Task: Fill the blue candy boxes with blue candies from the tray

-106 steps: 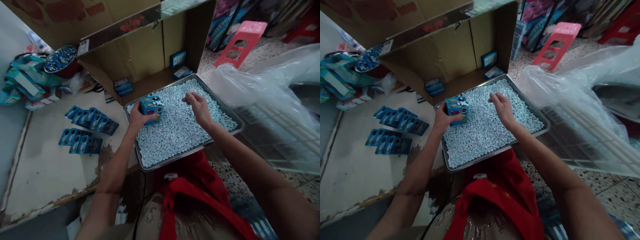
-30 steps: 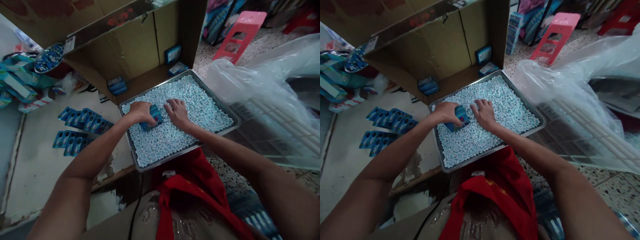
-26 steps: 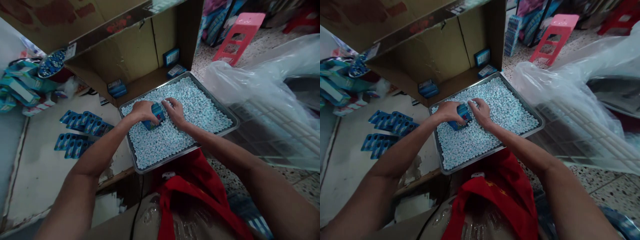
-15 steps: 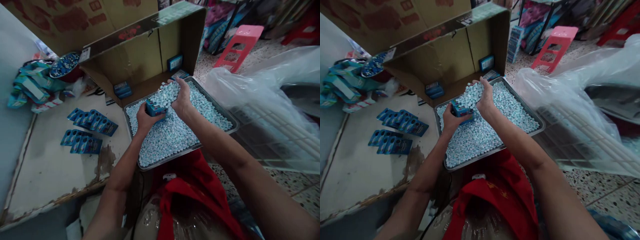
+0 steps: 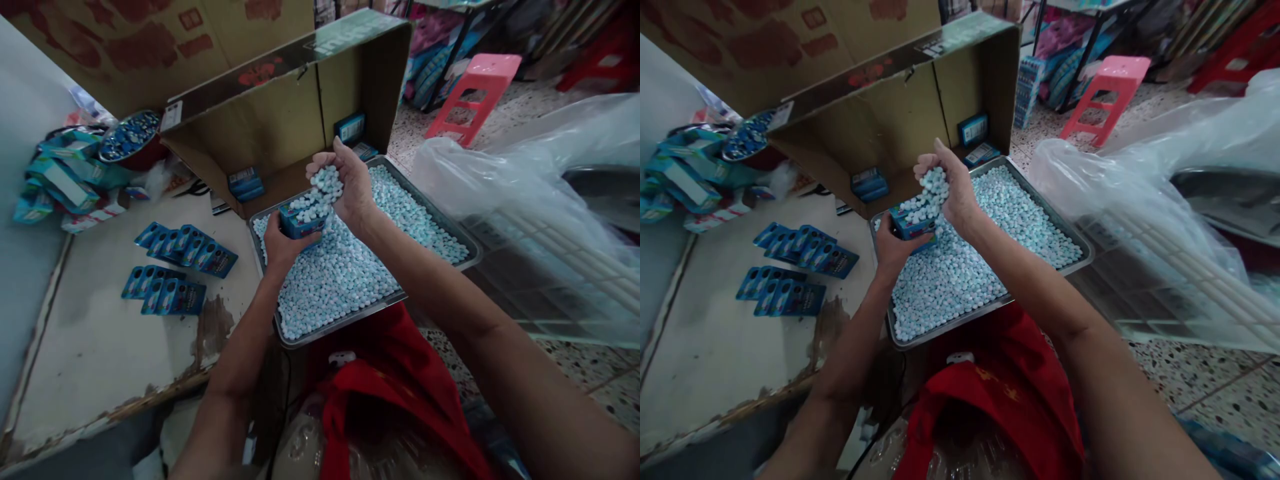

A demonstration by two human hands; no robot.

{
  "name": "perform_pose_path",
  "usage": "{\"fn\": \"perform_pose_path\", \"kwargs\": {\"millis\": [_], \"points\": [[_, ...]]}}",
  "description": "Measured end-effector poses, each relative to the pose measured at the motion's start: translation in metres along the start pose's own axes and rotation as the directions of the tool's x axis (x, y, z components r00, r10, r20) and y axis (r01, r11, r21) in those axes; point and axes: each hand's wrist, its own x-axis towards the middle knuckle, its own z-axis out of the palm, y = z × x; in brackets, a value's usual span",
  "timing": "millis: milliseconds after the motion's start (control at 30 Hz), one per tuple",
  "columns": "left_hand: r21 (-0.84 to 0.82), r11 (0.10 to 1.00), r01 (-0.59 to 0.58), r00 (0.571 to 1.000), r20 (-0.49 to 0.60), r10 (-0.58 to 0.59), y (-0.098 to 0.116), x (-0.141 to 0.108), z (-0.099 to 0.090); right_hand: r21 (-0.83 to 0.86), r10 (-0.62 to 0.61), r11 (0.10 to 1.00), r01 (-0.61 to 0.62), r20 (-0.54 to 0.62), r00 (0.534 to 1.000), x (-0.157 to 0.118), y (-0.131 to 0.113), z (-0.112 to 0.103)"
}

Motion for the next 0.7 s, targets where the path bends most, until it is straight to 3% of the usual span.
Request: {"fn": "perform_pose_path", "kwargs": {"millis": [133,300,433,567,700], "points": [[0.029,0.999,0.031,1.0,0.0,-0.031,0.004,0.004,0.001,-0.045,-0.028,0.999,0.028,-0.008,1.0,-0.003,-0.001,0.009],[0.043,0.998,0.048,0.999,0.022,-0.049,0.009,0.003,-0.004,-0.276,-0.055,0.957,0.086,0.118,0.992,-0.014,-0.008,0.003],[-0.017,0.999,0.039,0.999,-0.007,-0.039,0.007,0.004,-0.01,-0.347,-0.049,0.936,0.056,0.029,0.998,-0.02,-0.009,-0.032],[-0.069,0.995,0.072,0.997,-0.012,-0.073,0.001,0.002,-0.01,-0.375,0.057,0.923,-0.083,-0.082,0.995,-0.029,0.003,-0.075],[-0.155,0.985,0.08,0.997,0.016,-0.079,-0.004,-0.003,-0.006,-0.553,0.019,0.832,-0.046,-0.056,0.998,-0.04,0.018,-0.102]]}}
